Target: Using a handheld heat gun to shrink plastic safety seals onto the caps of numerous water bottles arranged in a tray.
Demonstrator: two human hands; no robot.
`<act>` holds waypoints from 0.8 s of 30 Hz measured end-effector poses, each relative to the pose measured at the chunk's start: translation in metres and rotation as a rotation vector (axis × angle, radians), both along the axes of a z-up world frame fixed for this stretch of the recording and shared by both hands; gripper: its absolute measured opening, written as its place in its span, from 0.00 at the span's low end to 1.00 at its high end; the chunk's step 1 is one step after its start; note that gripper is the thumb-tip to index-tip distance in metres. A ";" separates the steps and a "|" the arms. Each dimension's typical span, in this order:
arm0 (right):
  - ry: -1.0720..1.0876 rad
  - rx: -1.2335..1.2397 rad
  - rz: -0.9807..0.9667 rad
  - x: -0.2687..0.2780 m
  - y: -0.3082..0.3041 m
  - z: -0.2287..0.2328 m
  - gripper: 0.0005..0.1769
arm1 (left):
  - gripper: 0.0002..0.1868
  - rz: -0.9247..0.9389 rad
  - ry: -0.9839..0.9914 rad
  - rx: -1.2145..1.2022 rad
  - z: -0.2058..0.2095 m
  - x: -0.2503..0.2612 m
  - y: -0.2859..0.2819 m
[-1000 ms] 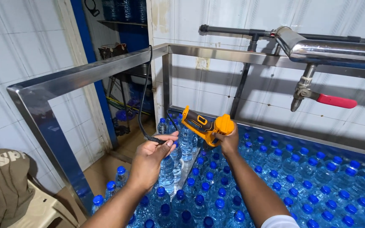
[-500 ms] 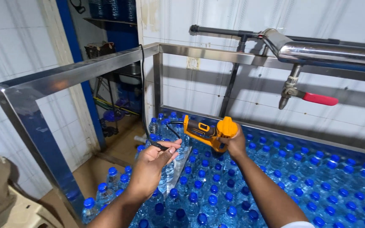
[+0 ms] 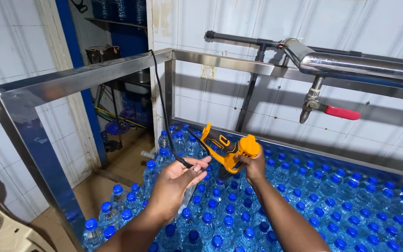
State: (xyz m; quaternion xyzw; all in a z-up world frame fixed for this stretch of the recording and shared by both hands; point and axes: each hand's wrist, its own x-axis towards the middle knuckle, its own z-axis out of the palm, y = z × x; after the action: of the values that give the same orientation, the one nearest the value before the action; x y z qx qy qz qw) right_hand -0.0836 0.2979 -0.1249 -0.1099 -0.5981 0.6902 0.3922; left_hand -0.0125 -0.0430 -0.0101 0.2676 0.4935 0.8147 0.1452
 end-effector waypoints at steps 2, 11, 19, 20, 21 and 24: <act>-0.021 0.012 0.029 0.001 -0.004 0.004 0.50 | 0.10 0.014 -0.020 -0.018 0.006 0.006 -0.005; -0.086 0.103 0.064 -0.010 -0.014 0.011 0.49 | 0.09 0.023 -0.047 -0.017 0.000 0.002 -0.018; -0.055 0.134 0.107 -0.030 -0.033 0.018 0.44 | 0.14 0.025 -0.035 -0.106 -0.014 -0.001 -0.021; 0.000 0.098 0.107 -0.035 -0.033 0.016 0.47 | 0.15 0.036 -0.028 -0.106 -0.011 0.000 -0.022; 0.055 0.062 0.106 -0.041 -0.033 0.014 0.50 | 0.17 0.047 -0.022 -0.105 -0.008 0.001 -0.023; 0.107 0.061 0.176 -0.046 -0.040 0.010 0.43 | 0.13 0.050 -0.037 -0.096 0.001 0.004 -0.031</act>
State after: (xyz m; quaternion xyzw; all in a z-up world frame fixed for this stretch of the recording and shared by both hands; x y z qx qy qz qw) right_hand -0.1296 0.2578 -0.1148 -0.0078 -0.6043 0.7083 0.3648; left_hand -0.0088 -0.0738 -0.0089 0.2329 0.5357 0.7984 0.1463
